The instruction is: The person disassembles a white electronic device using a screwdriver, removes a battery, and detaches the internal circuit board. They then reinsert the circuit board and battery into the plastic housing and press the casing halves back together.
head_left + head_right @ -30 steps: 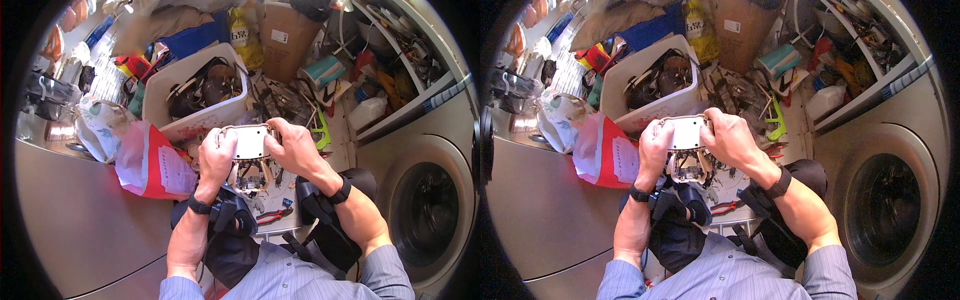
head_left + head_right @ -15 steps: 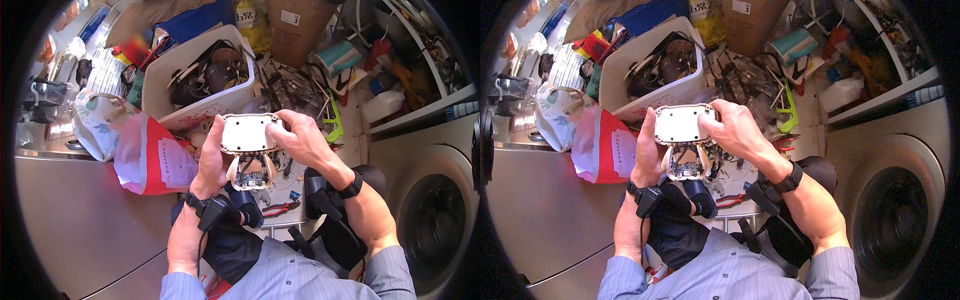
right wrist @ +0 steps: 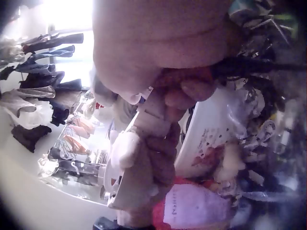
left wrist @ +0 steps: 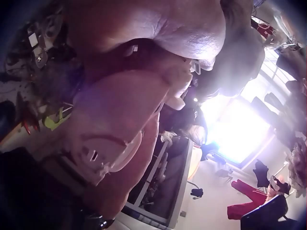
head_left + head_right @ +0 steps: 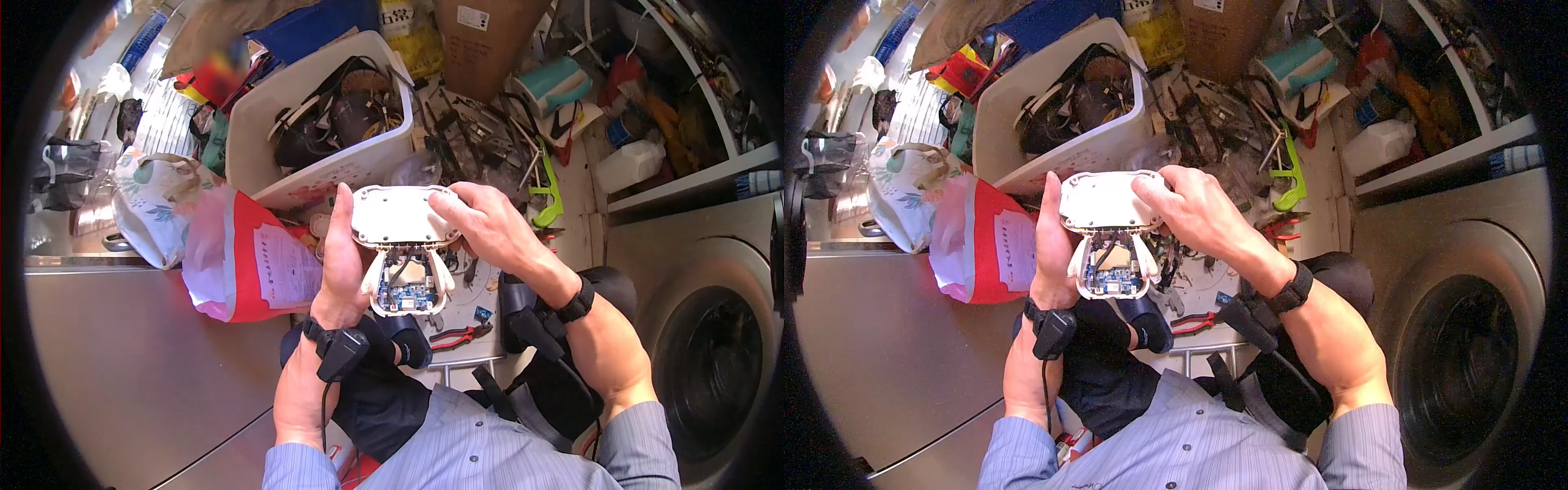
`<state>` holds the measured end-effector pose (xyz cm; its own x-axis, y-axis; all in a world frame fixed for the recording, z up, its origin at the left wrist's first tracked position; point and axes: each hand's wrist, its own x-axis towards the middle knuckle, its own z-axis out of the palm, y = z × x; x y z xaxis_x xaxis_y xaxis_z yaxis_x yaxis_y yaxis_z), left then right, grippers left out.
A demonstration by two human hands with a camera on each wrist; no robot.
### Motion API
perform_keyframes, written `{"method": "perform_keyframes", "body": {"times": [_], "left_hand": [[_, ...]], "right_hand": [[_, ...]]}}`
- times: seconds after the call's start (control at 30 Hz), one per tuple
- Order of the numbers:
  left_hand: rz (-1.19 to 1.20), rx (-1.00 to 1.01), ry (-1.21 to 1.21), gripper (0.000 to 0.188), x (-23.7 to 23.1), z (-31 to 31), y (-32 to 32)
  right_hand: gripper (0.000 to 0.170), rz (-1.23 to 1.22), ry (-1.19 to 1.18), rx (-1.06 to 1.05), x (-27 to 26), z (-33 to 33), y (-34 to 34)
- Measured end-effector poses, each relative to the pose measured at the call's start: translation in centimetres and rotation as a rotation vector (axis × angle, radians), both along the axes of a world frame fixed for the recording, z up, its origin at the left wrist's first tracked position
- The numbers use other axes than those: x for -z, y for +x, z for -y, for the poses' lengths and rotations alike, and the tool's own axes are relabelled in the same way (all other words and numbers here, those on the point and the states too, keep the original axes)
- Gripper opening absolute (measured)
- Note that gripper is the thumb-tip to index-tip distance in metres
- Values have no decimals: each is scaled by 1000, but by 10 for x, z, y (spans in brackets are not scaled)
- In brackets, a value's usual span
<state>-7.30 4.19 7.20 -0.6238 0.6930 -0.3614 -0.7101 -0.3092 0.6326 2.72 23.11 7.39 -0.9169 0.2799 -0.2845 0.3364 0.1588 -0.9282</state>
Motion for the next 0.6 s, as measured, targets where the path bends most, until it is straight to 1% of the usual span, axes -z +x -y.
{"method": "perform_keyframes", "body": {"times": [0.17,0.2,0.27,0.3,0.37,0.4,0.5,0.53,0.6], "left_hand": [[-5,-23,17,70,2,-1,2],[-5,-24,16,70,2,-2,3],[-73,-60,30,73,0,-4,6],[-69,-62,26,73,-1,-5,8],[-63,-23,92,78,-2,-7,13],[-59,-7,83,82,1,-5,16],[-40,-40,92,84,2,-5,24],[-54,17,114,90,1,-1,24],[-59,57,132,92,4,2,27]], "right_hand": [[60,9,-22,-9,5,-1,0],[60,-26,-15,13,6,-1,0],[58,-72,-24,31,4,-2,-2],[59,-42,-34,31,1,-3,-2],[59,-56,-71,60,3,-4,-3],[59,-65,-1,69,6,-6,-4],[58,-97,25,80,5,-6,-3],[58,-106,32,77,5,-7,-2],[58,-115,50,84,8,-6,-2]]}}
